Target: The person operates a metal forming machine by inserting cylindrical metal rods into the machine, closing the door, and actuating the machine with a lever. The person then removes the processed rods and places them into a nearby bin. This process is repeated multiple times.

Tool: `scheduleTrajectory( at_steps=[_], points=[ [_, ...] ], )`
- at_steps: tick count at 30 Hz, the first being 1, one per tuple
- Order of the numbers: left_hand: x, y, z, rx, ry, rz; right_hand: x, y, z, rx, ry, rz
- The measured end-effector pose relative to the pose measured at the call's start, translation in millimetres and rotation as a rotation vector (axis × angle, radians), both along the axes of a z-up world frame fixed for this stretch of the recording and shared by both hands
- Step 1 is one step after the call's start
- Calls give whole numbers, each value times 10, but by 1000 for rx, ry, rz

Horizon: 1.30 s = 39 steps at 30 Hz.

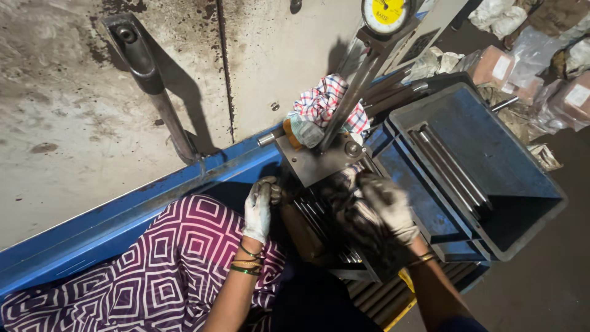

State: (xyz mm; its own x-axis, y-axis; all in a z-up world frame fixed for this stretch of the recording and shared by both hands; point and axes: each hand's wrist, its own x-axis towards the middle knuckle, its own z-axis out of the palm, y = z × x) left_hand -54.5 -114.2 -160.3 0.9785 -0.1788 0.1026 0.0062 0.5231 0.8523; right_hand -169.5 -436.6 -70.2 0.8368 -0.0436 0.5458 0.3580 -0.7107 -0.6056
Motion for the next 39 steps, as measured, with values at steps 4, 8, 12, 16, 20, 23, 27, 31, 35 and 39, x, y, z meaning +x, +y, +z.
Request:
scheduleTrajectory(
  at_steps=[4,8,12,16,20,23,27,31,35,39],
  points=[
    [-12,-2,11,16,9,-4,-82,-135,288,262,-1,-224],
    [-15,10,21,30,25,-9,-105,12,621,183,-153,-259],
    [-15,3,9,-8,18,-12,-70,251,898,-52,-250,-239],
    [-29,-5,-15,-3,19,-1,10,461,1028,-165,-287,-165],
    [-4,-18,-61,1,-6,-2,4,587,968,-232,-258,-205],
    [32,-57,-111,-46,33,-6,45,616,876,-193,-255,-206],
    [40,-73,-185,-63,23,-2,166,740,797,-211,-246,-152],
    [38,-80,-196,0,10,18,175,1085,802,283,-42,114],
    [59,-74,-138,-36,-6,32,395,1327,896,46,-217,176],
    [56,-38,-52,-164,131,-3,493,1487,788,259,-85,289]
  ],
)
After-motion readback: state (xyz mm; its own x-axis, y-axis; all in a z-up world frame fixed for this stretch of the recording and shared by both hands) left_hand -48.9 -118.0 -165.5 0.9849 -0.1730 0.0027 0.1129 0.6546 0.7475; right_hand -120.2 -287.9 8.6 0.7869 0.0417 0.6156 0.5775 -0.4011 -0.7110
